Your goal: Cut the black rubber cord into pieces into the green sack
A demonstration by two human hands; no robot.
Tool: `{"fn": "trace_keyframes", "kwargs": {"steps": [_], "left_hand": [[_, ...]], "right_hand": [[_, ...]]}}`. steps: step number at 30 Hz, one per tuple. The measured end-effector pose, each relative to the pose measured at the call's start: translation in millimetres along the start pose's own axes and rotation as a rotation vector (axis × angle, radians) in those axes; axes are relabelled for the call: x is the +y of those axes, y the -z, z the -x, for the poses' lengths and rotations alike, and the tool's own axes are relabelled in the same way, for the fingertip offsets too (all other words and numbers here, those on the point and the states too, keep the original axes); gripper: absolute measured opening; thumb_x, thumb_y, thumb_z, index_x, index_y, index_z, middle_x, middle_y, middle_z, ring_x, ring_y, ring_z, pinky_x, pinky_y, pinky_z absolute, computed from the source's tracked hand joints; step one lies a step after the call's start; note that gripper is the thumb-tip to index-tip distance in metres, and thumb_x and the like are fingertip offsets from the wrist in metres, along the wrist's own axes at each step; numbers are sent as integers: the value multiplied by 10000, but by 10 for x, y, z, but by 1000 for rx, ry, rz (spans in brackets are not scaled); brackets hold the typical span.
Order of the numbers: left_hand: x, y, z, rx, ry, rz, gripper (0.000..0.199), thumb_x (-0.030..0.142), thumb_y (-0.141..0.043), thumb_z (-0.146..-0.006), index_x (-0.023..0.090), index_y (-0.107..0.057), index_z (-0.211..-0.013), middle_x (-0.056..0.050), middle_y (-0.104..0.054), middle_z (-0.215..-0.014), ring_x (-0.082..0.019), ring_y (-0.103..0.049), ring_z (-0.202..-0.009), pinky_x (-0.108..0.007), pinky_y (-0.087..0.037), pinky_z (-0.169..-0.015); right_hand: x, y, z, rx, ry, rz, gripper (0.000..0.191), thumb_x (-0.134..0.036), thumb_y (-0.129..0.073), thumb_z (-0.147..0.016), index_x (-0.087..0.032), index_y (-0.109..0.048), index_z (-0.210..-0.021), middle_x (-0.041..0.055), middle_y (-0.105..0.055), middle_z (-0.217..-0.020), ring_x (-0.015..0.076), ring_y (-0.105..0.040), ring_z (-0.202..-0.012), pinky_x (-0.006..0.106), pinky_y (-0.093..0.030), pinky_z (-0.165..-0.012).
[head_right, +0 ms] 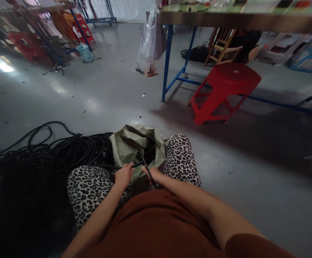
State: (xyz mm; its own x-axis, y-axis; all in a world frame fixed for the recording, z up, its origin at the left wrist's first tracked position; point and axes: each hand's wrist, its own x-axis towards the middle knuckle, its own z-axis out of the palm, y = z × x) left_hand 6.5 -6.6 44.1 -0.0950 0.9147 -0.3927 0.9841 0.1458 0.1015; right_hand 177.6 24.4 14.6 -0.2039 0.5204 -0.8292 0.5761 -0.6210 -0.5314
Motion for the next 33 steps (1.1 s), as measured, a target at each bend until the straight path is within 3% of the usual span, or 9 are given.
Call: {"fn": "trace_keyframes", "kwargs": {"steps": [10, 26, 33], "left_hand": [[15, -6, -23, -78, 27, 121, 363, 347, -400, -940, 256, -629, -1206, -86, -689, -1148, -210, -649, -1003, -299, -458, -835], [16, -16, -33, -51, 28, 134, 362, 352, -404, -939, 250, -638, -1196, -97, -703, -1118, -227, -662, -987, -318, -467, -816], [14, -11, -41, -46, 68, 152, 367, 357, -414, -943, 252, -617, -1230, -94, -676, -1189, -211, -643, -1030, -298, -451, -843]], "right_hand": [[7, 6, 26, -4, 26, 140, 597, -670, -442, -881, -144, -562, -626, 38, -505, -501, 142, -489, -389, 262, -440, -423], [-1, 28, 60, 23, -9, 161, 456, -521, -508, -912, -132, -581, -686, 27, -497, -494, 165, -538, -438, 255, -451, -437], [34, 37, 3, 51, -43, 92, 498, -590, -555, -866, -137, -564, -658, 14, -482, -475, 138, -498, -390, 230, -418, -404]]}}
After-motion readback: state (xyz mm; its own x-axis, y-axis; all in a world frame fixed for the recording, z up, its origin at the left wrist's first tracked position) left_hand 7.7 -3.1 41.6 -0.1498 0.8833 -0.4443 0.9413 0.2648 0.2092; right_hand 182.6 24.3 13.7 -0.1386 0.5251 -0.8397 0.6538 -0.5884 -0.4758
